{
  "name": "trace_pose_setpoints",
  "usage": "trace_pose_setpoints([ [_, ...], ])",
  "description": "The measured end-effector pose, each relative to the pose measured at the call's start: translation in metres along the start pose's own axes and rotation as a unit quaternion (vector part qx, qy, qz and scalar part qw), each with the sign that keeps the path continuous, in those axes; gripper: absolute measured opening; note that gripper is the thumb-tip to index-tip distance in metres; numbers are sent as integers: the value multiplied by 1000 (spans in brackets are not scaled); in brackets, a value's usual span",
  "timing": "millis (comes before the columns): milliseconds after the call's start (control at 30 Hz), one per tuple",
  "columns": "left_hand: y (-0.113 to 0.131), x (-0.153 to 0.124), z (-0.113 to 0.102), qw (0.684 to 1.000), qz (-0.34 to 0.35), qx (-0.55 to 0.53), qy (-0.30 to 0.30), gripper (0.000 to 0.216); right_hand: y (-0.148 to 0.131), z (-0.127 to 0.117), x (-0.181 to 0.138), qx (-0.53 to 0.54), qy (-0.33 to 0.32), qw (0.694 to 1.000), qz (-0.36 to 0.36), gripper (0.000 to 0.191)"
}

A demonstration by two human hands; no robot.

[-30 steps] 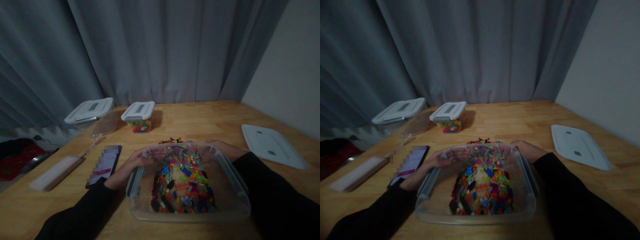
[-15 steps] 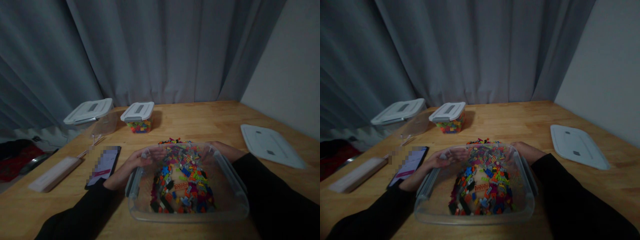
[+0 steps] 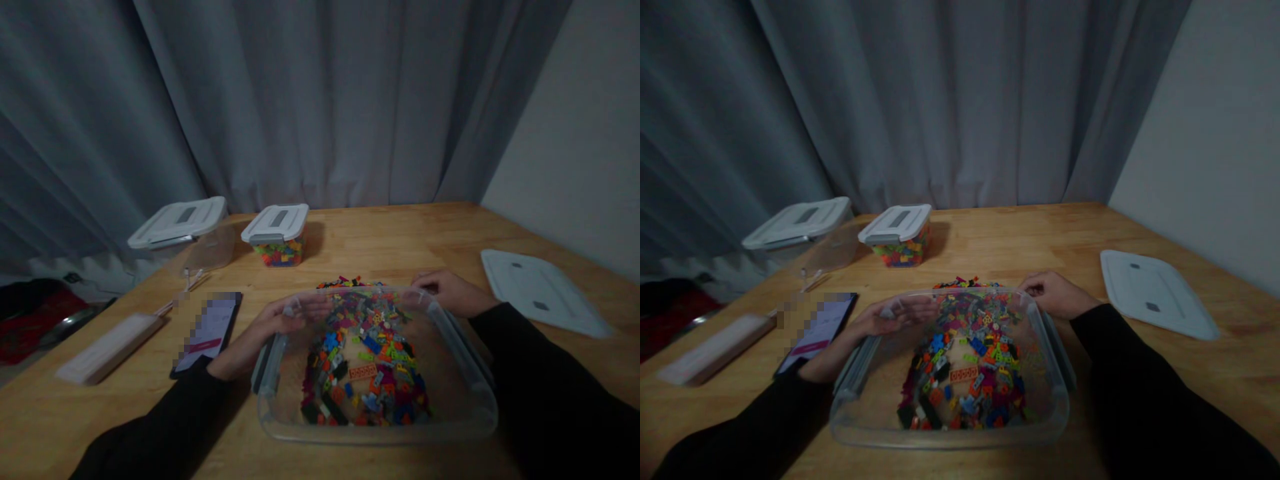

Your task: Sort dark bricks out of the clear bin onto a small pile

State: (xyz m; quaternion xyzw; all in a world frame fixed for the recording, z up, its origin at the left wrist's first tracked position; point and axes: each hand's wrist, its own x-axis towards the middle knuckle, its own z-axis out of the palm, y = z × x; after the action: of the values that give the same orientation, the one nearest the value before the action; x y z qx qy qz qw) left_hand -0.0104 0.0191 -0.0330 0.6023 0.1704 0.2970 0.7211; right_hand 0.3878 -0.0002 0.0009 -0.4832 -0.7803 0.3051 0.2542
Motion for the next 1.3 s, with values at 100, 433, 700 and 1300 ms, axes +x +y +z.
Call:
trace_pose_setpoints([
  [100, 0, -2, 3, 1000, 11, 6, 1, 57, 6, -3, 1, 48, 32, 998, 3, 33],
  [433, 13, -9, 31, 998, 2, 19, 65, 52, -8, -6, -1, 152, 86, 985, 4, 28],
  [700, 23, -12, 43, 994, -13, 32, 102, 52, -17, -2, -4, 274, 135, 952, -9, 27],
  [1300, 19, -13, 39, 995, -24, 33, 95, 53, 20, 21, 15, 255, 217, 940, 59, 41],
])
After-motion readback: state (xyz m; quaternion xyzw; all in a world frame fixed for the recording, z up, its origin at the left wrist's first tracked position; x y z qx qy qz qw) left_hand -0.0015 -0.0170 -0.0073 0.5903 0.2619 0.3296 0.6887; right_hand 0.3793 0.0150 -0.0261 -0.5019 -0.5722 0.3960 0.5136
